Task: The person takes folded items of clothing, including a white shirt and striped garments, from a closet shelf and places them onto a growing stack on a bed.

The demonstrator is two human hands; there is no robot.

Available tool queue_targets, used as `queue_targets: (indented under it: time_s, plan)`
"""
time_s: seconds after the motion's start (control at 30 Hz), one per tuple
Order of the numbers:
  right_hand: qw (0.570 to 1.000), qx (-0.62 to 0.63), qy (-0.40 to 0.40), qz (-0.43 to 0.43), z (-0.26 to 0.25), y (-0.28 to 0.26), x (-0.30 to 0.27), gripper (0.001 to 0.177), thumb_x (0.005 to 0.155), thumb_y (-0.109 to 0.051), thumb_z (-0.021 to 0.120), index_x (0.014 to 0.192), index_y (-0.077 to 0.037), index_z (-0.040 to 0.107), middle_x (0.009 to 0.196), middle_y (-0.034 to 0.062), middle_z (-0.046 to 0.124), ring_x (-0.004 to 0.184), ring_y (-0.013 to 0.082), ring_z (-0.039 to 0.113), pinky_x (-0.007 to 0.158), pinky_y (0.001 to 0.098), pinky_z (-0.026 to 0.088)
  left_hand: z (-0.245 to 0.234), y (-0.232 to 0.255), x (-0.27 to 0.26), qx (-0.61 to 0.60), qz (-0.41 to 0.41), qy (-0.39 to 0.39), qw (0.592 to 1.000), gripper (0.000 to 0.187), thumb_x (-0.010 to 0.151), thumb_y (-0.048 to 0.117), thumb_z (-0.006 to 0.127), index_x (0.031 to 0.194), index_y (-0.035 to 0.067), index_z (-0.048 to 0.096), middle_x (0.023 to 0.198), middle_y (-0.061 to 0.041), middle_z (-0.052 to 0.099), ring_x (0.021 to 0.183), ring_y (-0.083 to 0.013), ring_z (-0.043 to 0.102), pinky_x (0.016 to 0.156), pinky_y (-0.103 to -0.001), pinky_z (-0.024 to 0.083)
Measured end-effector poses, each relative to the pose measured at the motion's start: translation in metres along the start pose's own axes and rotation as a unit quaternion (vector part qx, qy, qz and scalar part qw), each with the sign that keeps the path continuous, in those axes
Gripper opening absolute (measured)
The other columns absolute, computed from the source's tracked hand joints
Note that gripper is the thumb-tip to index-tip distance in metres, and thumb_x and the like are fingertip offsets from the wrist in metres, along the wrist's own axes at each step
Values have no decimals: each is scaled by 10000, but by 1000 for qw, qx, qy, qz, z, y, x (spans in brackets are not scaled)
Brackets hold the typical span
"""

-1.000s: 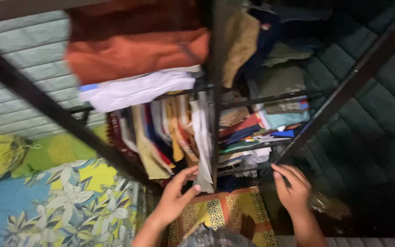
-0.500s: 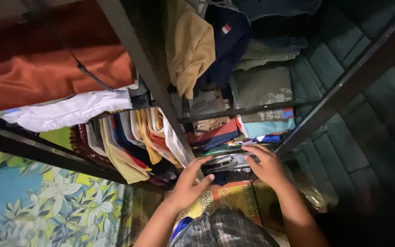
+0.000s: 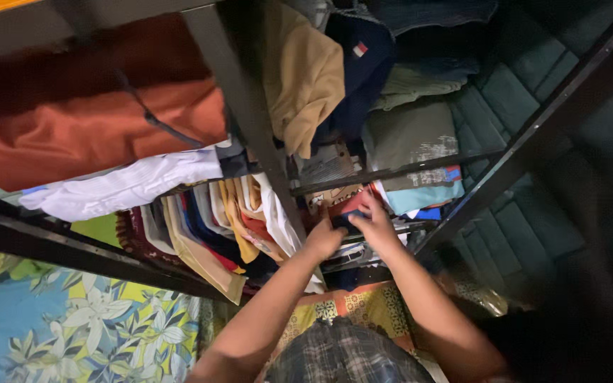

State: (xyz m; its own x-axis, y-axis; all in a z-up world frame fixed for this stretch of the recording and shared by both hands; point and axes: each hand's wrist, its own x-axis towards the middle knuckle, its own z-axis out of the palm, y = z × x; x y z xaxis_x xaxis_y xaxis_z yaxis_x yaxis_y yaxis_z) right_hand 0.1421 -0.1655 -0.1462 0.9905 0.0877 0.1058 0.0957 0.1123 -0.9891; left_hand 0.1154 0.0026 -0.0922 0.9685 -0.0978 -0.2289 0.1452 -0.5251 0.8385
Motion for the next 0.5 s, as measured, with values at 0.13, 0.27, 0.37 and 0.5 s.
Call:
queue_targets:
  time_s: [0.13, 0.27, 0.37, 0.5]
  plan:
    - [989, 130, 18, 68, 16, 3, 35, 430, 956, -45, 743, 1335, 50, 564, 1193, 138, 603, 1111, 245, 590, 940, 378, 496, 6, -19, -2, 89, 33, 18, 995, 1047, 809, 243, 738, 1578, -84, 108, 1409, -380, 468, 1341, -426, 501, 1126, -427, 388]
    - [976, 135, 78, 155, 33, -14, 53, 441, 858, -97, 701, 1279, -95, 570, 1158, 88, 667, 1037, 226, 677, 870, 402, 567, 9, -22, -19, 169, -58, -32, 983, 948, 814, 327, 712, 1570, -23, 258, 1440, -318, 526, 1354, -418, 526, 1151, -425, 407]
    - [971, 90, 103, 196, 41, -19, 66, 486, 845, -131, 693, 1309, -146, 550, 1162, 65, 670, 980, 248, 709, 806, 447, 590, 9, -24, -35, 148, 22, -5, 989, 1018, 795, 304, 766, 1576, -43, 214, 1527, -334, 397, 1433, -443, 377, 1184, -436, 319]
    - [968, -198, 144, 61, 49, -3, 78, 398, 878, -82, 640, 1270, -79, 705, 1121, 126, 753, 1003, 282, 771, 849, 453, 617, 7, -38, -44, 42, 43, 9, 998, 974, 805, 269, 790, 1557, -55, 262, 1570, -314, 353, 1477, -402, 335, 1197, -406, 301]
